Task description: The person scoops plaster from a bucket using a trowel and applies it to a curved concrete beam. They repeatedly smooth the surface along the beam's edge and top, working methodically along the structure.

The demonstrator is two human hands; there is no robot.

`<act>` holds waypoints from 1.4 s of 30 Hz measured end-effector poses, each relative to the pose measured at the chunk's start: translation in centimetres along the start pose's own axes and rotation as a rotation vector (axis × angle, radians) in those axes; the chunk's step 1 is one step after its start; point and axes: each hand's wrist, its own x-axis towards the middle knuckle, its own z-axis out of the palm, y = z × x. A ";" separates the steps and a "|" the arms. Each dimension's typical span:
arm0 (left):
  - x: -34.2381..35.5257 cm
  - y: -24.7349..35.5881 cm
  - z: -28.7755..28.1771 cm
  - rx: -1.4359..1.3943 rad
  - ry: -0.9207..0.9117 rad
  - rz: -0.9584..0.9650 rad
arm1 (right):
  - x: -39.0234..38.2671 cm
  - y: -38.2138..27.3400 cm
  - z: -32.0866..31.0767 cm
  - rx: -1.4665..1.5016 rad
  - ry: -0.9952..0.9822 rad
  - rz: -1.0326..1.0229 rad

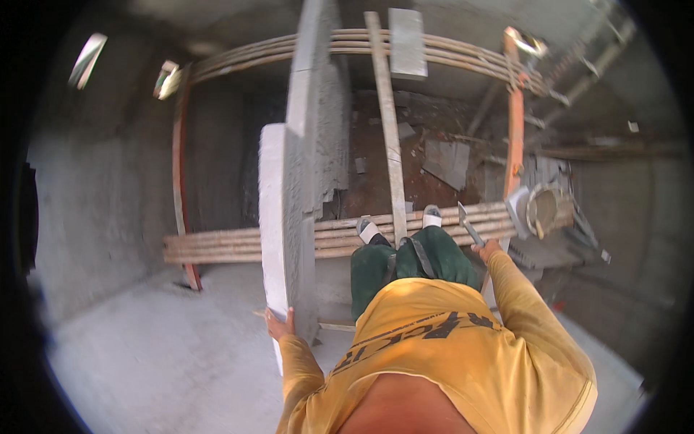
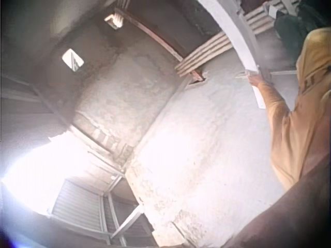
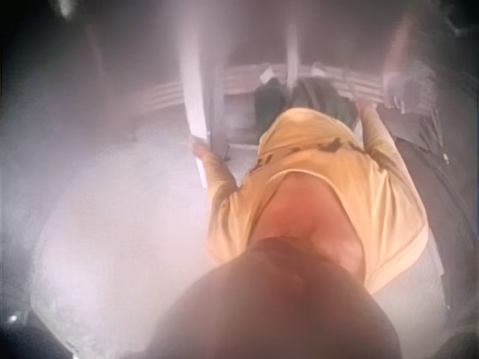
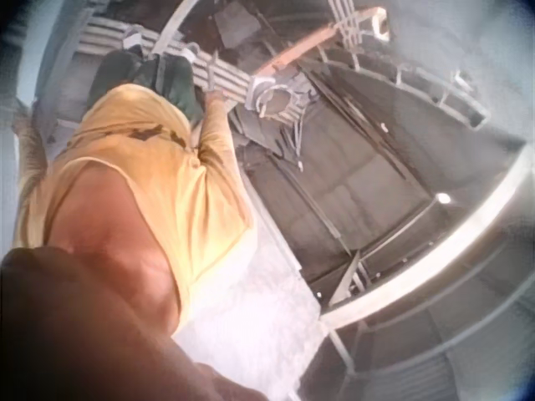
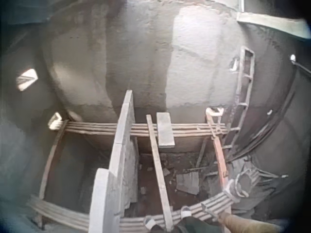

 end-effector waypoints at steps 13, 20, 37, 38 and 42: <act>9.2 12.1 -4.6 0.258 0.581 0.442 | -1.6 10.2 7.6 0.412 -0.024 0.519; 4.2 30.7 -0.6 0.169 0.215 0.823 | 4.4 17.3 9.7 0.707 0.094 0.604; -8.9 39.2 23.8 0.654 -0.439 0.874 | 47.7 26.3 22.4 0.811 0.234 0.719; -8.4 39.2 23.8 0.716 -0.476 0.846 | 48.8 26.0 23.6 0.841 0.197 0.757; -6.3 39.1 23.7 0.684 -0.529 0.540 | 52.3 24.5 26.6 0.948 0.077 0.804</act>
